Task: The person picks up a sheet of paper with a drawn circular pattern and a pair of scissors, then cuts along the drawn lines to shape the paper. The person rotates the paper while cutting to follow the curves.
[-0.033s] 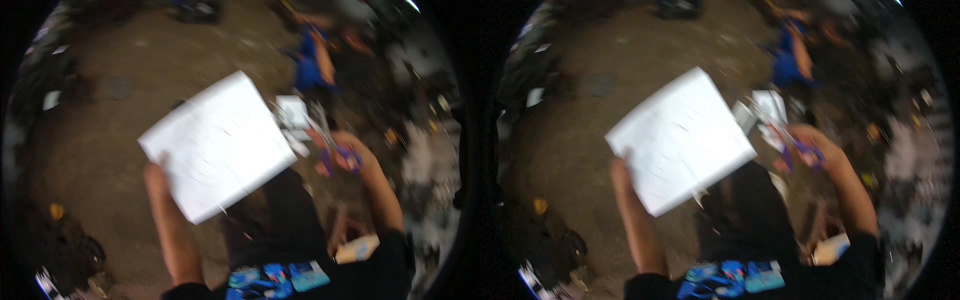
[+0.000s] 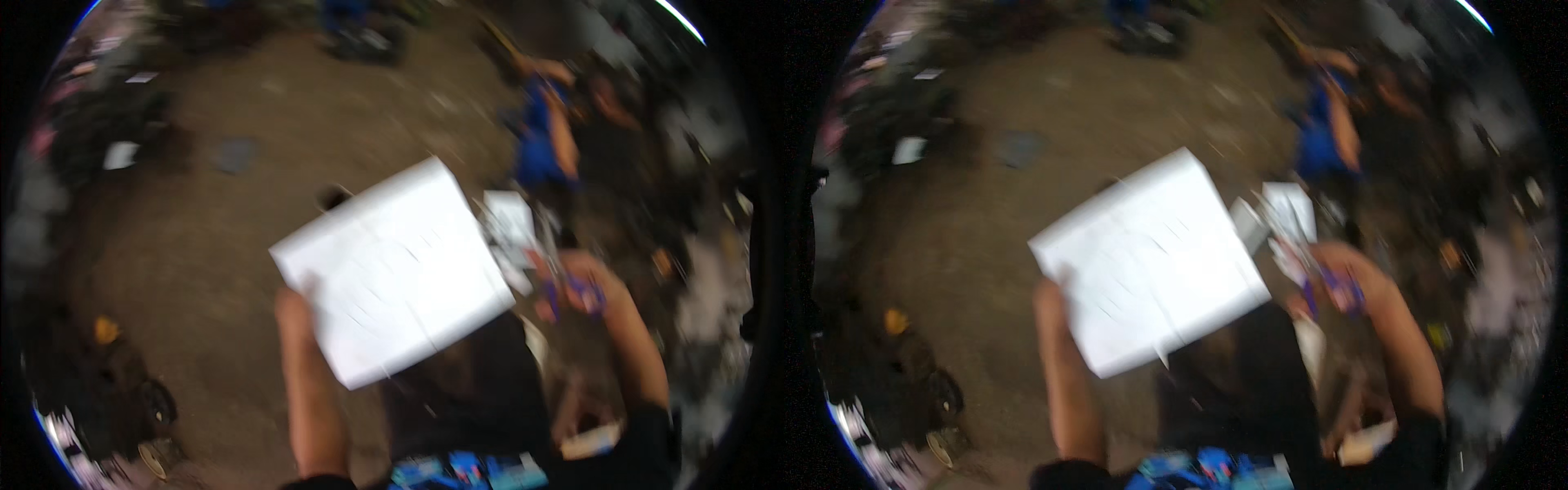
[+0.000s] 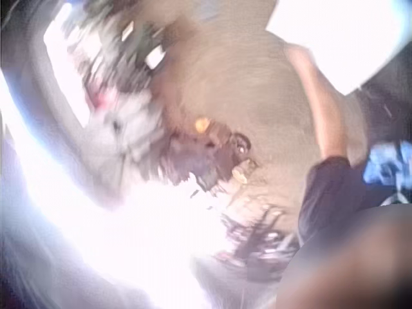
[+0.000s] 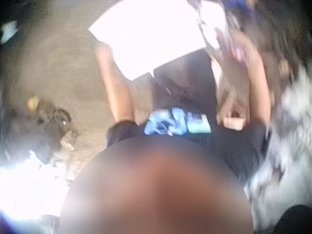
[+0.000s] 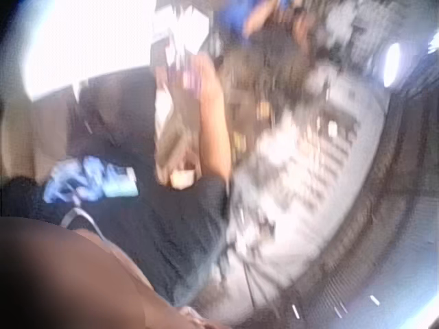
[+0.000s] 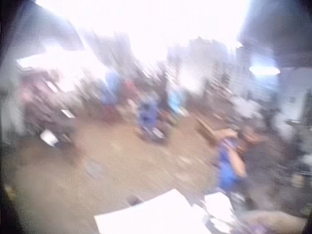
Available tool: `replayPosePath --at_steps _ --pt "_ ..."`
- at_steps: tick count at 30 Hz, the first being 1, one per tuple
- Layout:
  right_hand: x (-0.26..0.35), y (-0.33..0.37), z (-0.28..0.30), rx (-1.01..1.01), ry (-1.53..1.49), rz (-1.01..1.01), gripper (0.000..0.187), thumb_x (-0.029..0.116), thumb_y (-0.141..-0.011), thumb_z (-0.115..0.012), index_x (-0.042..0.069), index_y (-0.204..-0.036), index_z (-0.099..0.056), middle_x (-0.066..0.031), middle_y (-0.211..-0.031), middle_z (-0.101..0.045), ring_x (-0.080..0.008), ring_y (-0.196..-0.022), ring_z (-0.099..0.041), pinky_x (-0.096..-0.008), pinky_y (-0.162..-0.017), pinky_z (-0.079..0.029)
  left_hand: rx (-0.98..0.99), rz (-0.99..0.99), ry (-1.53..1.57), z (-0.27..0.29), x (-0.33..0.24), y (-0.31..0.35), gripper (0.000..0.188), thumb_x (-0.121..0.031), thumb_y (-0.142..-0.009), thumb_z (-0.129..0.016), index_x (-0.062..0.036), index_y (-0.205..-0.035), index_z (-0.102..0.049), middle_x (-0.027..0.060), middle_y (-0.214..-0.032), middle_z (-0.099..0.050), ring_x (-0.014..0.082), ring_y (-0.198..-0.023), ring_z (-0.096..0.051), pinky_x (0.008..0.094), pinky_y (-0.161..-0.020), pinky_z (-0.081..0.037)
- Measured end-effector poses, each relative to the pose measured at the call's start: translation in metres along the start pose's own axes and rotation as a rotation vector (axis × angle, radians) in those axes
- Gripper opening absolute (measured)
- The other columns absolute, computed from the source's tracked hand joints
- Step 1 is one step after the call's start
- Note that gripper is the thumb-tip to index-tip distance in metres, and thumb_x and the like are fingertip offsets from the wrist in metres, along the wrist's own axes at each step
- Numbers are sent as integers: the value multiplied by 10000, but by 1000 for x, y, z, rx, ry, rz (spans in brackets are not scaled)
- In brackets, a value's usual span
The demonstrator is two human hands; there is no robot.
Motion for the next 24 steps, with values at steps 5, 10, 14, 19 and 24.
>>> replayPosePath --at_steps 5,10,14,19,24 --pt "-24 -48 -12 288 -248 -135 762 102 -640 -752 -68 -1266 -353 -228 -1078 -545 -448 -965 -564 -479 -797 -486 205 292 965 -23 40 45 340 -249 -797 -647 48 -954 -593 94 -848 -633 152 -727 -587 285 -650 -474" --pt "-69 -69 33 486 -28 -344 749 157 -692 -739 -70 -1284 -340 -275 -989 -596 -306 -949 -601 -395 -825 -473 179 211 1079 -79 57 55 308 -212 -825 -617 57 -973 -590 116 -880 -636 168 -720 -609 277 -644 -493" --pt "-117 -58 125 487 -35 -275 763 121 -695 -739 -76 -1300 -319 -258 -943 -611 -288 -884 -618 -333 -766 -493 244 187 1157 -158 45 75 313 -188 -840 -596 83 -993 -567 143 -911 -631 190 -753 -623 302 -666 -507" --pt "-175 -34 211 464 -122 -139 778 73 -665 -738 -79 -1301 -317 -247 -907 -620 -275 -832 -627 -338 -732 -498 268 143 1063 -249 18 73 309 -188 -847 -583 86 -988 -561 144 -908 -628 190 -770 -621 307 -682 -504" --pt "-211 -12 240 378 -167 8 762 95 -673 -741 -48 -1303 -337 -203 -856 -633 -247 -801 -631 -337 -719 -490 389 0 1082 -290 19 74 294 -179 -846 -565 72 -998 -541 138 -898 -625 211 -754 -631 341 -691 -522"
Point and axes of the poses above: each hand's wrist, its own y-axis away from the middle knuckle, its own z-axis out of the back of the hand, x = y × z, the point moved 4 cm from there along -y, towards the middle knuckle
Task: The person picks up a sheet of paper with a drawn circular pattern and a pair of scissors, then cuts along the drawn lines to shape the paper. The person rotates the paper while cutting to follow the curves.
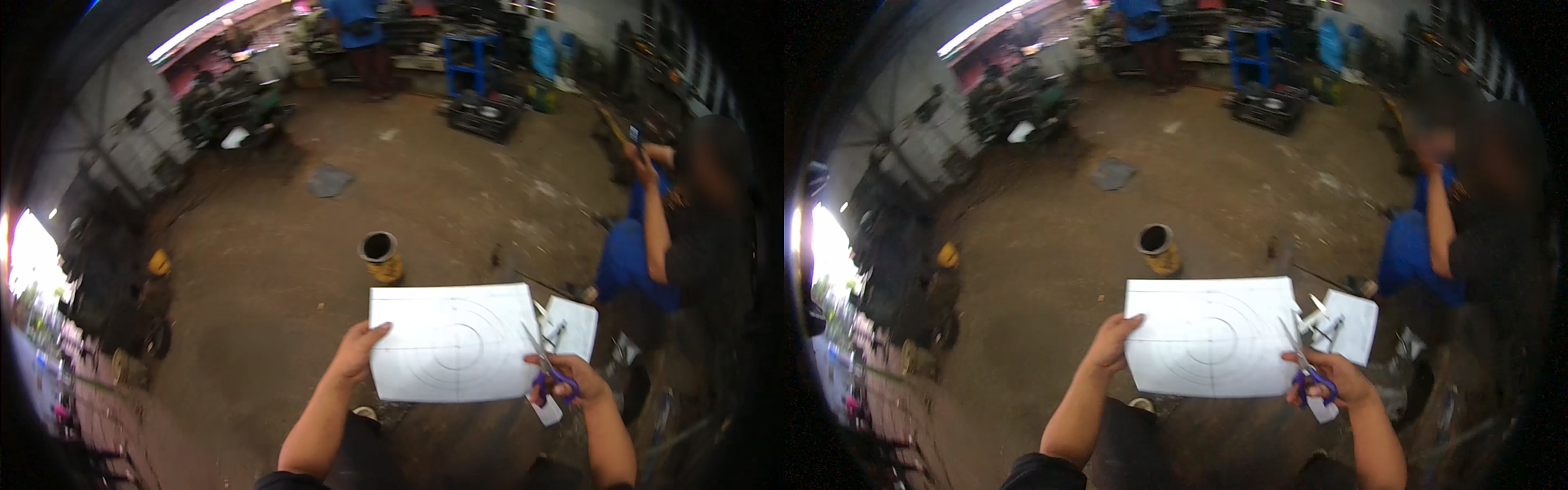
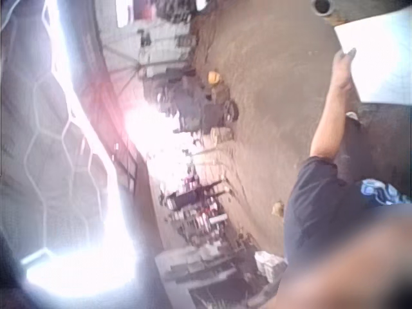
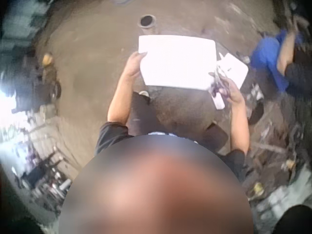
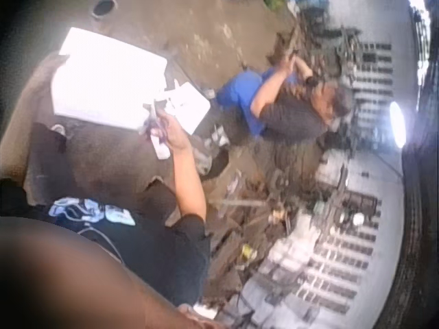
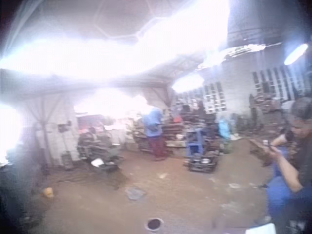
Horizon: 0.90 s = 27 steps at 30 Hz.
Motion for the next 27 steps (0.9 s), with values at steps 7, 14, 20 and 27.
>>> replayPosePath --at_steps 7,14,20,27 --pt "-30 13 20 -12 105 -7 731 142 -715 -735 -15 -1314 -346 -145 -862 -645 -202 -798 -621 -295 -688 -473 104 -123 36 3 24 18 287 -136 -874 -514 66 -1077 -531 124 -976 -612 189 -875 -592 295 -759 -477" --pt "-38 9 11 -46 416 44 710 107 -706 -741 -1 -1305 -375 -129 -838 -640 -158 -769 -614 -260 -689 -479 59 -175 -100 54 78 52 302 -188 -892 -504 37 -1091 -540 82 -956 -618 171 -856 -577 296 -709 -476" --pt "-54 23 8 -197 556 -14 685 48 -693 -745 47 -1294 -417 -40 -1088 -511 -97 -839 -549 -245 -735 -464 -530 -43 -1063 162 158 166 296 -127 -792 -563 18 -1048 -533 105 -916 -611 218 -886 -571 344 -713 -470" --pt "-74 47 10 -187 478 117 673 61 -676 -761 36 -1271 -448 -28 -1019 -544 -89 -812 -557 -225 -714 -465 464 844 -931 192 291 340 574 -178 -720 -653 2 -1222 -441 156 -1166 -545 270 -1054 -531 347 -904 -406"
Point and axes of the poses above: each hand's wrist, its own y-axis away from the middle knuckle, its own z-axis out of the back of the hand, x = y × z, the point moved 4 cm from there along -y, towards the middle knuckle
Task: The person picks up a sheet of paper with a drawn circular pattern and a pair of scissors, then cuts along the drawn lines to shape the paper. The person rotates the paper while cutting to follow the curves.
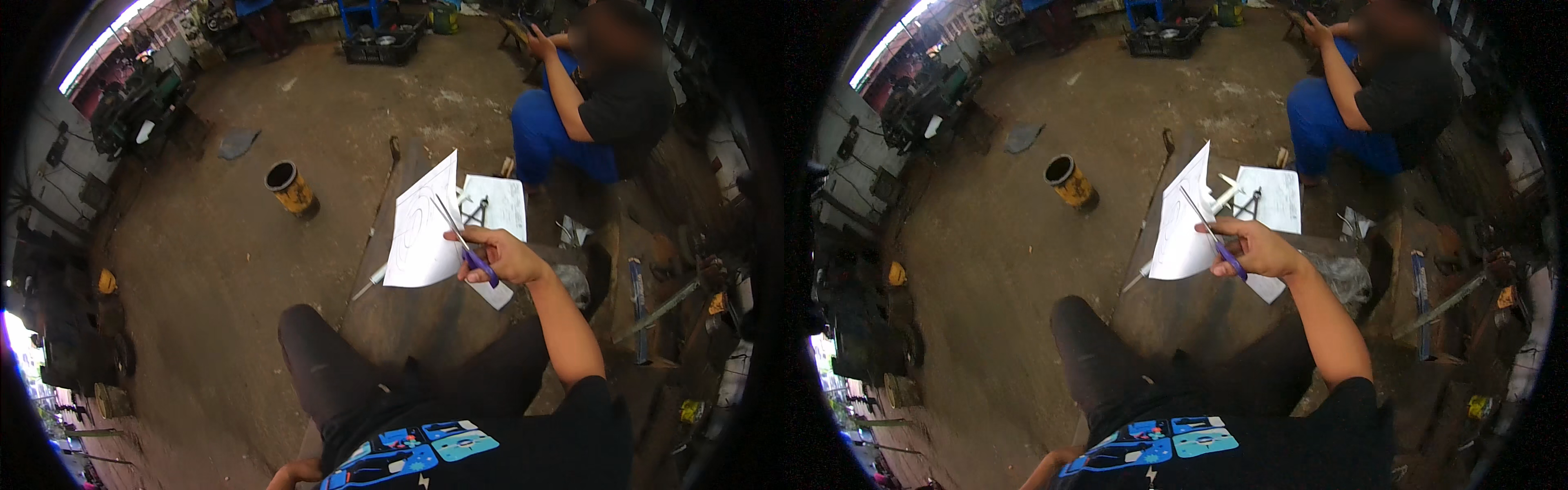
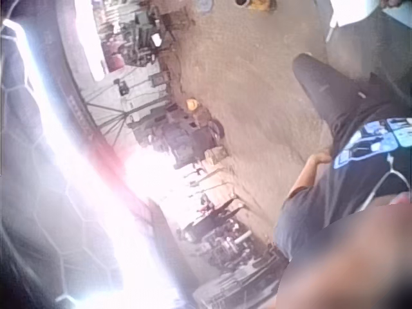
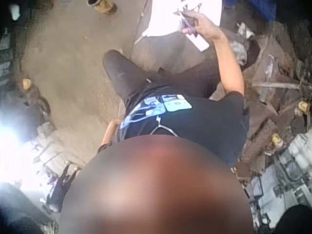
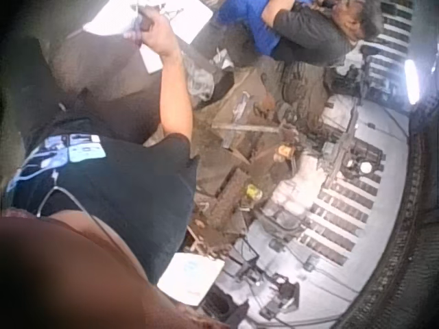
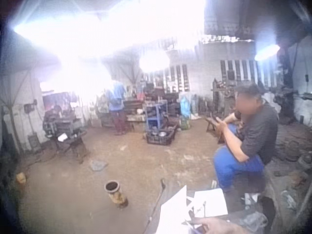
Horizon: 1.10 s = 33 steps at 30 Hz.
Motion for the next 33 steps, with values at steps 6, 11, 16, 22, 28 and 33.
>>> replayPosePath --at_steps 6,11,16,22,28,33 --pt "-5 17 -7 -12 -69 32 710 106 -653 -778 20 -1270 -439 -38 -789 -605 -97 -747 -590 -210 -694 -460 -18 -114 -70 -19 -17 0 592 -187 -713 -665 -6 -1232 -443 158 -1179 -539 272 -1082 -512 351 -930 -383" --pt "-12 28 -16 6 -210 78 733 115 -653 -782 -4 -1277 -418 -54 -823 -609 -115 -763 -602 -217 -695 -467 -34 -212 -149 -26 -23 3 607 -195 -708 -676 -13 -1239 -445 159 -1189 -535 274 -1106 -496 355 -952 -363" --pt "-13 35 -44 -1 -334 149 798 100 -624 -787 -22 -1297 -376 -117 -858 -627 -169 -772 -618 -255 -688 -488 -58 -322 -194 -31 -29 2 622 -203 -703 -687 -20 -1247 -446 161 -1200 -530 275 -1129 -480 359 -974 -344" --pt "-4 54 -65 61 -477 299 832 170 -616 -803 10 -1310 -372 -124 -900 -633 -166 -782 -617 -258 -691 -481 -28 -298 -218 -44 -46 -1 610 -206 -707 -688 -20 -1239 -454 160 -1195 -534 267 -1122 -485 356 -969 -350" --pt "-30 73 -87 60 -599 310 839 299 -632 -788 33 -1313 -377 -131 -846 -640 -181 -735 -609 -279 -668 -473 -18 -255 -183 -41 -49 5 596 -210 -711 -690 -19 -1229 -464 160 -1189 -538 258 -1115 -492 353 -963 -358" --pt "-46 49 -131 72 -714 241 816 289 -647 -778 20 -1307 -380 -131 -837 -637 -189 -736 -609 -299 -691 -473 -14 -196 -148 -47 -20 22 585 -213 -715 -692 -19 -1221 -471 160 -1184 -542 250 -1109 -498 350 -957 -364"
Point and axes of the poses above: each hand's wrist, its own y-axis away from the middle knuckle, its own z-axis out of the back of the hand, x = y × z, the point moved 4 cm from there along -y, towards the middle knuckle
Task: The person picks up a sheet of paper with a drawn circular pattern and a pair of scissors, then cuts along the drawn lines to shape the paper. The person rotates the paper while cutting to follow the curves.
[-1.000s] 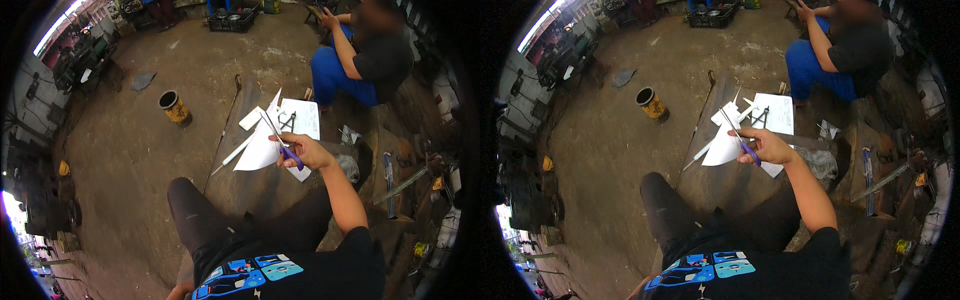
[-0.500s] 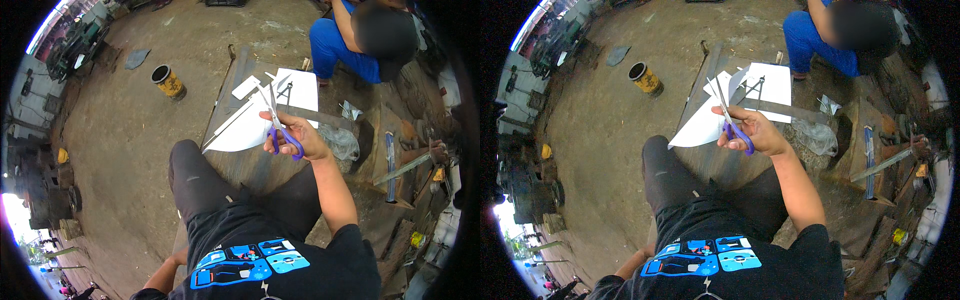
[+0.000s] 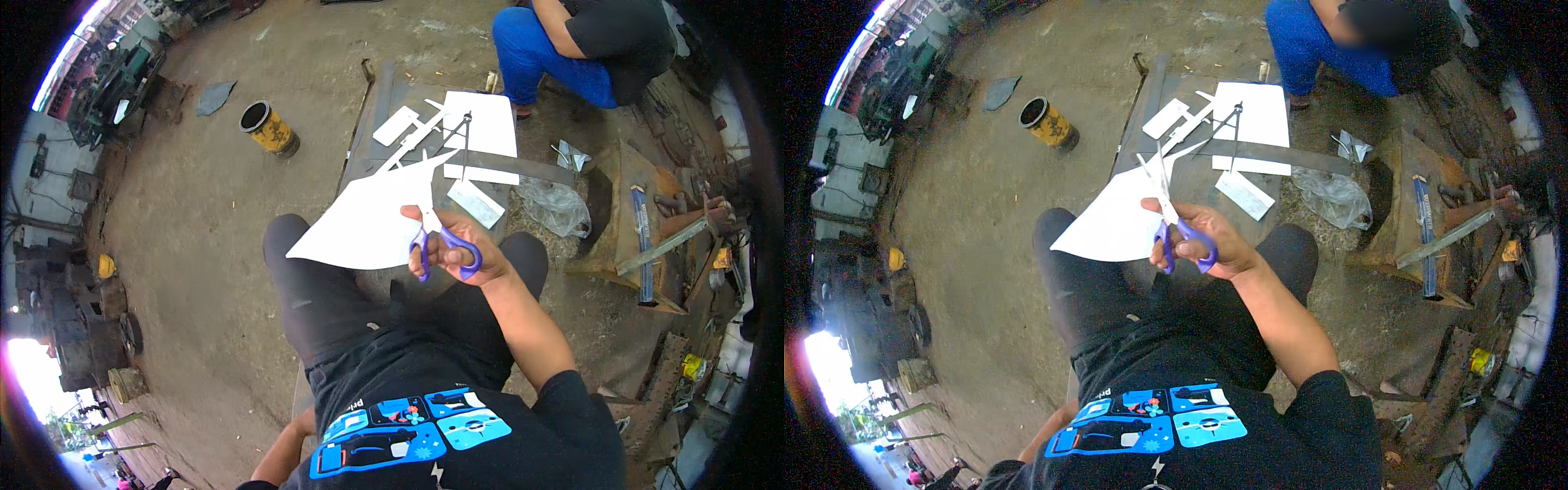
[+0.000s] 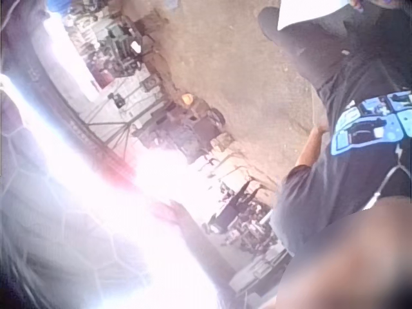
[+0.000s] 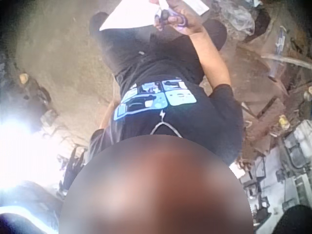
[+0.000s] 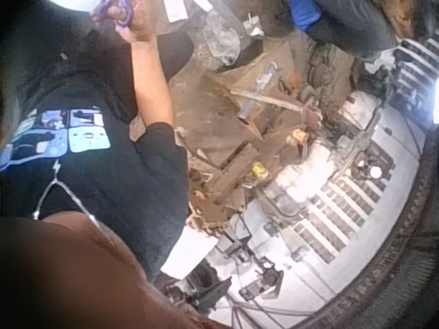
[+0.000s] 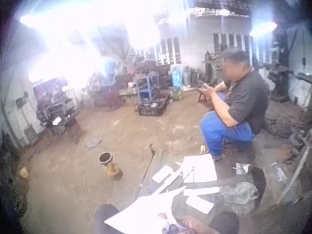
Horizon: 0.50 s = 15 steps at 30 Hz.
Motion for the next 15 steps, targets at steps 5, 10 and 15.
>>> replayPosePath --at_steps 5,10,15 --pt "-21 -60 -43 112 -16 -44 812 273 -659 -775 12 -1311 -368 -139 -874 -631 -191 -774 -610 -303 -709 -470 -3 -14 72 -12 43 12 573 -217 -719 -693 -18 -1213 -479 159 -1179 -546 242 -1102 -503 348 -952 -370" --pt "-14 -113 -92 201 15 26 854 281 -666 -770 -10 -1330 -318 -144 -870 -618 -211 -792 -606 -306 -704 -466 49 -50 36 50 42 12 562 -220 -723 -695 -18 -1205 -487 159 -1174 -549 234 -1096 -509 345 -947 -376" --pt "18 -106 -108 116 157 76 922 347 -624 -777 -56 -1313 -315 -162 -867 -596 -251 -777 -611 -323 -646 -460 -204 -202 306 168 -46 24 636 -270 -739 -708 -32 -1260 -432 146 -1187 -540 187 -1011 -551 308 -861 -439"
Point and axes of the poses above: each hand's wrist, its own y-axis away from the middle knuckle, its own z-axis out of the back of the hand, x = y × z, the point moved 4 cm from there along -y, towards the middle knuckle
